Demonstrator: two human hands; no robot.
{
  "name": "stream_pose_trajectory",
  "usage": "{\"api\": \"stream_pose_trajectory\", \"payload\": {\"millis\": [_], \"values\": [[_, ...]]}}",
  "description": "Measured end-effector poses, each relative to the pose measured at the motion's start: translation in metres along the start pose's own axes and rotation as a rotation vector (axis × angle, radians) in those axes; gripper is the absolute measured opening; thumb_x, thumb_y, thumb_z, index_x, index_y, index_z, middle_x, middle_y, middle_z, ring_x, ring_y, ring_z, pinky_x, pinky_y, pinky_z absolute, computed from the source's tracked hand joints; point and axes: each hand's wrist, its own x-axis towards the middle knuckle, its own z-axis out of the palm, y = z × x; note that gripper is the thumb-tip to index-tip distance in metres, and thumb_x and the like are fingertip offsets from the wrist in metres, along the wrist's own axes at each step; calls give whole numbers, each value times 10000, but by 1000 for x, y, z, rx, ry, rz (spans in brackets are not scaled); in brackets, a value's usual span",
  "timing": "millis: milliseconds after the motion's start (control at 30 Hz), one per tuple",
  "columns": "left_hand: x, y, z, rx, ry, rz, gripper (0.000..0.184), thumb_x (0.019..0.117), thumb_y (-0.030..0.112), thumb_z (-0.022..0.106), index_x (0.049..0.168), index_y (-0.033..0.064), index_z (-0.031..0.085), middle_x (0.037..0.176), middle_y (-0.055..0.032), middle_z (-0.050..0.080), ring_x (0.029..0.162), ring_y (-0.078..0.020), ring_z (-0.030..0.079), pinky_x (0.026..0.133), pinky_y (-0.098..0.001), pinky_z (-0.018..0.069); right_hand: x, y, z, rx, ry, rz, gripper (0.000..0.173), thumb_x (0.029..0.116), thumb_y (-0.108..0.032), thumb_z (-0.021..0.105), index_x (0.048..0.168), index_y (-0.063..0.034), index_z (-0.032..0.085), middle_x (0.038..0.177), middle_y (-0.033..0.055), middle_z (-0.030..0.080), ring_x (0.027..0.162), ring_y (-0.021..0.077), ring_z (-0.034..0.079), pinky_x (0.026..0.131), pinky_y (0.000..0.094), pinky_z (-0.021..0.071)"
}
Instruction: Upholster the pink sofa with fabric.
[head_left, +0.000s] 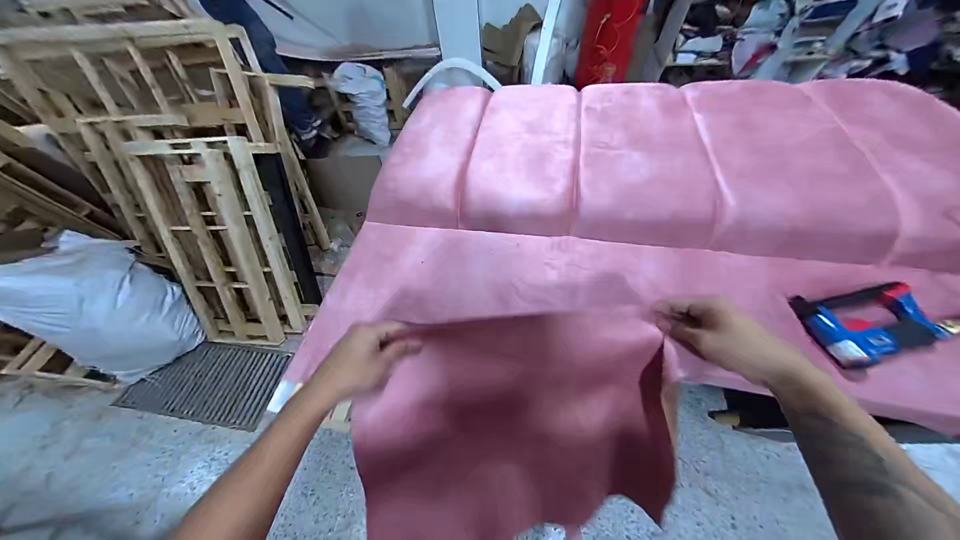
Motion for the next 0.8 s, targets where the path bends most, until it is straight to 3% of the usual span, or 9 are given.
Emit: {"api": "stream_pose_trajectory", "payload": {"millis": [100,133,167,200,267,300,400,500,800], "values": [[134,-29,-9,378,145,4,287,999,337,672,1150,101,739,1091,-156,726,1059,-362,691,950,-663,513,130,7,19,-286,116,17,145,970,-67,641,1088,-42,722,896,170,702,805,329,681,728,582,559],[169,-32,-6,442,211,18,367,969,277,709,1253,45,689,1270,-231,655,1231,-447,596,1078,-729,380,160,1,32,-418,217,26,304,933,-35,654,1236,-17,674,1068,255,692,984,440,677,853,680,531],[201,-31,-3,458,272,45,469,947,244,729,1338,4,630,1409,-282,560,1339,-506,491,1133,-764,271,183,-11,51,-491,329,25,438,907,-13,653,1342,10,607,1236,320,619,1150,517,597,958,734,453],[223,-27,5,434,293,66,490,965,245,696,1375,-4,594,1463,-281,512,1373,-500,457,1147,-736,274,196,-30,78,-513,398,28,498,912,-34,640,1401,13,560,1353,332,554,1262,529,527,1037,721,409],[247,-24,41,288,199,78,437,1046,324,564,1385,49,597,1445,-185,569,1348,-368,537,1131,-571,424,203,-59,156,-490,356,31,527,976,-182,598,1469,-20,508,1493,268,487,1402,441,457,1132,624,405],[250,-32,66,198,99,95,467,1070,383,515,1403,64,589,1468,-153,563,1368,-324,531,1142,-537,433,206,-58,202,-485,328,-15,516,1011,-259,535,1483,-53,514,1522,208,491,1434,374,449,1163,572,399],[256,-91,136,256,-36,181,674,1076,568,329,1615,165,351,1703,0,265,1581,-190,196,1287,-524,192,217,-13,290,-524,205,-15,653,1077,-496,317,1611,-124,356,1696,49,281,1579,226,203,1295,512,161],[256,-117,152,375,29,162,703,1065,607,244,1659,232,230,1732,69,153,1604,-171,61,1296,-580,74,207,15,279,-630,204,107,688,1073,-512,240,1653,-143,239,1727,4,188,1596,198,128,1302,525,106],[259,-118,154,393,0,100,762,1030,661,251,1663,240,209,1735,78,131,1604,-169,46,1294,-569,65,147,81,199,-695,278,363,682,1070,-442,181,1663,-104,152,1738,50,127,1601,203,101,1302,522,132]]}}
